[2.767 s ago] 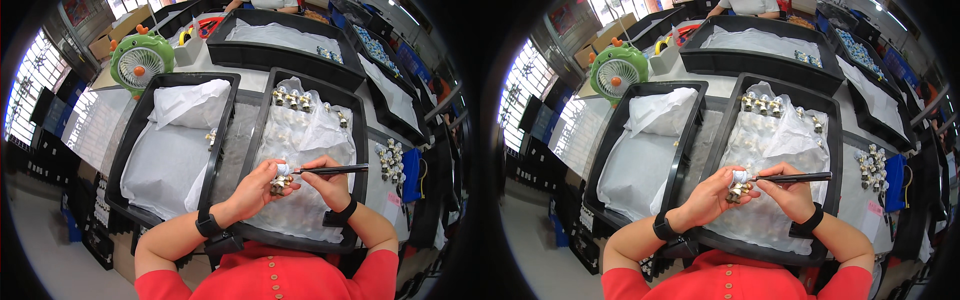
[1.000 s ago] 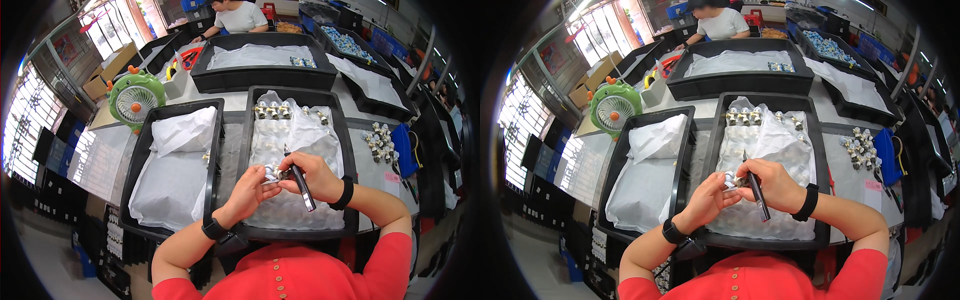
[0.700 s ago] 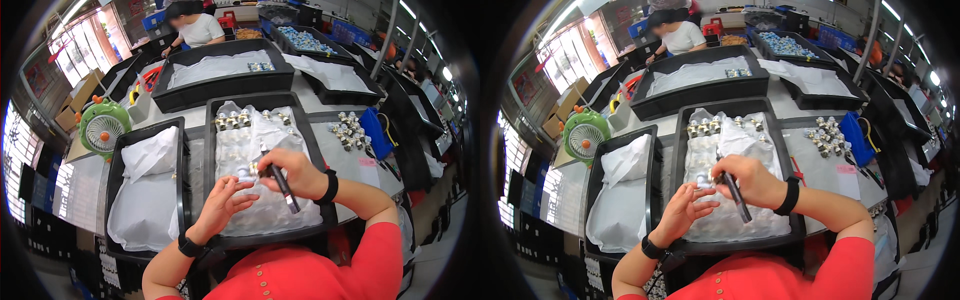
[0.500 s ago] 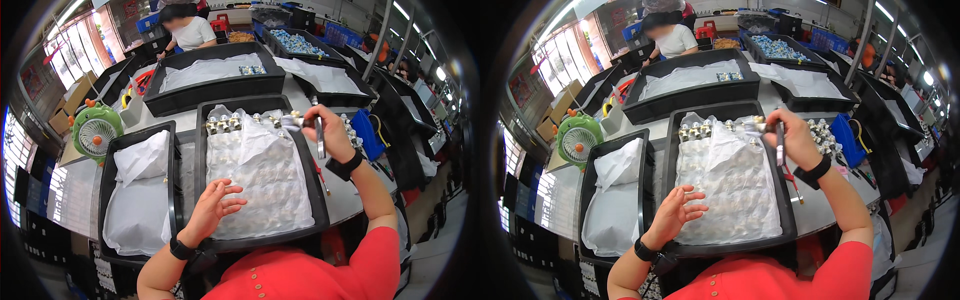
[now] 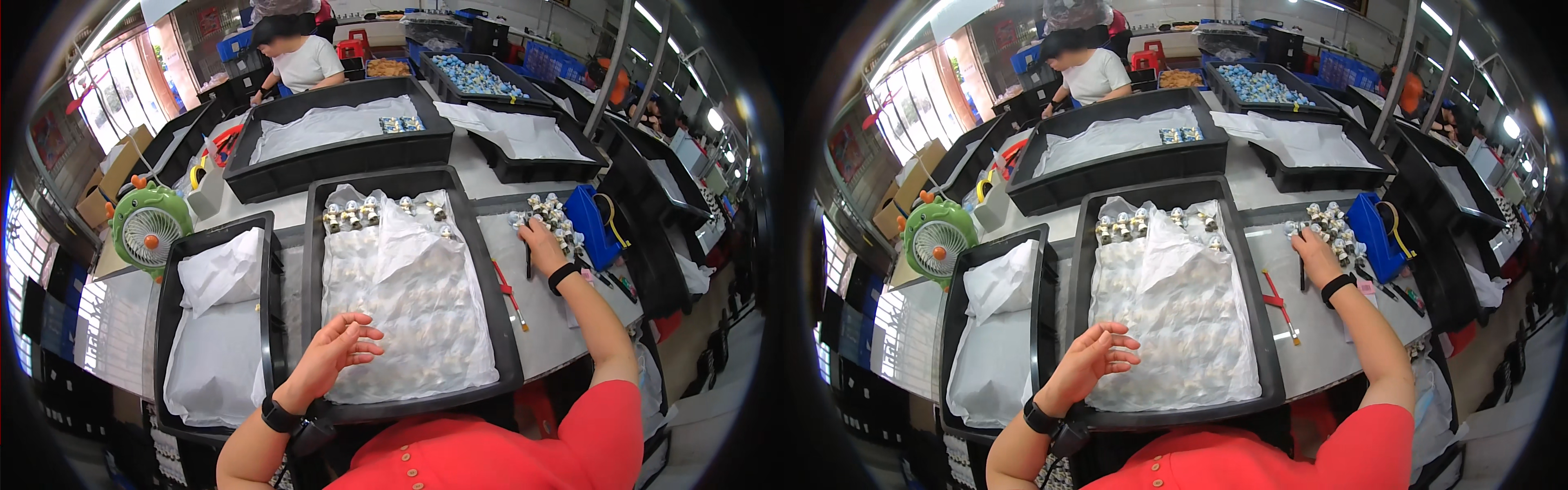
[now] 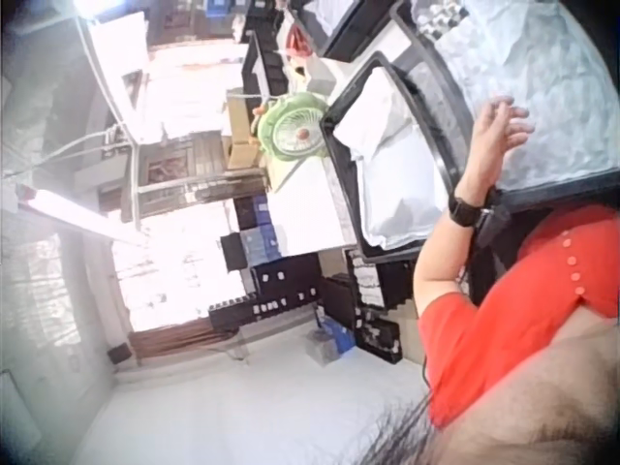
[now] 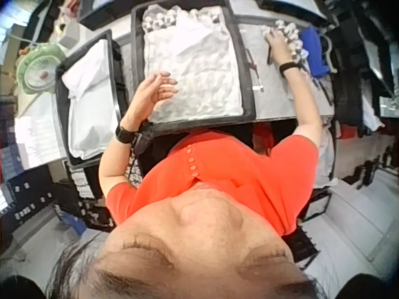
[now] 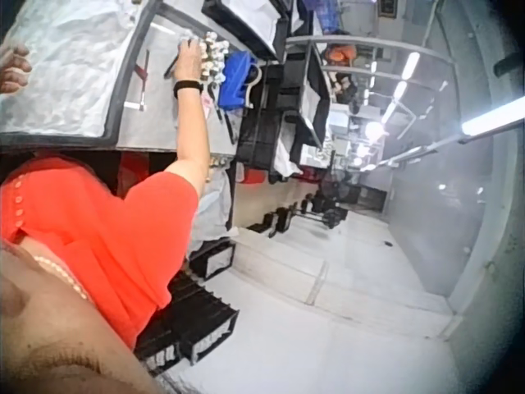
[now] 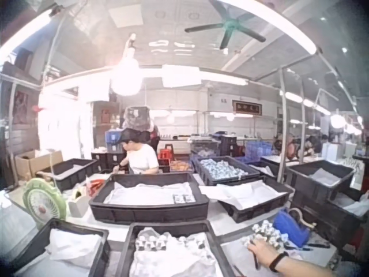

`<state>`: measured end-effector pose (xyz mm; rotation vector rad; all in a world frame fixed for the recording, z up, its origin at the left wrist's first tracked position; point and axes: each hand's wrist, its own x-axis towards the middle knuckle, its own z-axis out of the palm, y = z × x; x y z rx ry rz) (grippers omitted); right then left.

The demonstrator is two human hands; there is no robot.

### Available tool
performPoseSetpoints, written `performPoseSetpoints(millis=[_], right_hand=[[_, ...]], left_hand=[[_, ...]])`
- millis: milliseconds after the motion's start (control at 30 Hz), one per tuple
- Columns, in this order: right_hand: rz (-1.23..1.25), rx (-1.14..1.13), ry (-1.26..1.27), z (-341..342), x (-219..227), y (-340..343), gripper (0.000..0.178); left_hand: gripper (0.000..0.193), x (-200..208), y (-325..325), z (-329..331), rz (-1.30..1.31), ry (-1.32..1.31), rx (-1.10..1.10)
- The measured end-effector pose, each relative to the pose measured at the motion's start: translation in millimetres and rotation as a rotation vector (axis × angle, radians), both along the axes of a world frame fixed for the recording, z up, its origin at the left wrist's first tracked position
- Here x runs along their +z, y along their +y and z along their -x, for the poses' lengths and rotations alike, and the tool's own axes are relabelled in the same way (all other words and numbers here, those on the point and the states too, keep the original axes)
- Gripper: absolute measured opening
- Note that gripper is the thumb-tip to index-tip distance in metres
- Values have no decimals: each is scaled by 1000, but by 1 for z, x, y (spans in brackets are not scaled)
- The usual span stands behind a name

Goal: The person assembles small cylindrical components by hand, using tweezers to place a white cap onto each unit. They pick up each component from a tray, attach the cap, and place the finished unit into a separate tray. The process is repeated for multiple units throughout the clip.

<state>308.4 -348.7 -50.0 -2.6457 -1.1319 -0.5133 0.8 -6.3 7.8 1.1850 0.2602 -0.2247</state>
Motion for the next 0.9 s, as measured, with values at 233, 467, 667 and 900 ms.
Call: performPoseSetpoints(millis=[233, 467, 667, 900], right_hand=[[-29, 6, 97, -2, 2, -7, 18], [330, 191, 145, 13, 14, -12, 9], [218, 112, 353, 0, 62, 18, 24], [-66, 477, 468, -6, 97, 200, 17]], left_hand=[[36, -1, 0, 0, -15, 1, -54], [35, 0, 0, 1, -64, 7, -74], [34, -1, 0, -2, -61, 27, -85], [33, -4, 1, 2, -39, 9, -36]])
